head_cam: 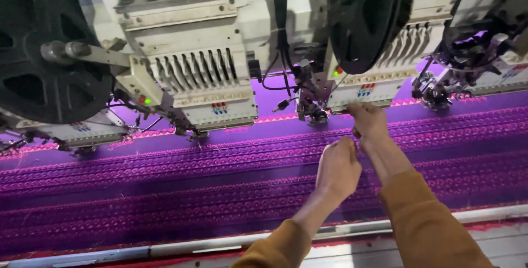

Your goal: The person threads a white thread through the needle area of multiple industrial sewing machines arranged in a row. They pull the thread through the needle eye and guide it along the machine's thread path, repeating the process for each machine.

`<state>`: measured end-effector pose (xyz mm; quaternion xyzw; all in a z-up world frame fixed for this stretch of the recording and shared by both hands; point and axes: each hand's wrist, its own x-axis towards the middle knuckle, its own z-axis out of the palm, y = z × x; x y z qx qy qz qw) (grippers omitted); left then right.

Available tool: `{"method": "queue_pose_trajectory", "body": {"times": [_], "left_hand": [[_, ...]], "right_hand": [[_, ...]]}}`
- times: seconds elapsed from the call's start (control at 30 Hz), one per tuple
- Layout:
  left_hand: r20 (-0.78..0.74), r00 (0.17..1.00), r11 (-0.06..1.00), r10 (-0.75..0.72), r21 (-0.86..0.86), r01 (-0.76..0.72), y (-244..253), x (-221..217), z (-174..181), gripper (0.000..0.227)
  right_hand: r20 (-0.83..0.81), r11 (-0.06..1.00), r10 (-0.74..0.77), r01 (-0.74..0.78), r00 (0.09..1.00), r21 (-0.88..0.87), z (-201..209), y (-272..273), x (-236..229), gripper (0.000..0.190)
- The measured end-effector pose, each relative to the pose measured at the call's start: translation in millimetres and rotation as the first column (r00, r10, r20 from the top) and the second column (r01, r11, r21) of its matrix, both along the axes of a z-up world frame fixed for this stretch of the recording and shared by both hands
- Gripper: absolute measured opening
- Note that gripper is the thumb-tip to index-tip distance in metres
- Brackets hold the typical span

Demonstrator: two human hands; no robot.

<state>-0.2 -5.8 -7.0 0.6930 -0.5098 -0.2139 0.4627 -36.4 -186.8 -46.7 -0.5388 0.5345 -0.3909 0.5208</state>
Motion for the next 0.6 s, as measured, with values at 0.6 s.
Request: {"method": "queue_pose_trajectory", "body": {"times": [0.6], "left_hand": [[0.079, 0.905, 0.907, 0.418, 0.018, -0.421, 168.7, 178.5, -24.3, 0.017]], "right_hand": [[0.078, 0.865, 0.483, -0.489, 0.872, 0.107, 34.4, 227.3, 101.4, 0.028]]}}
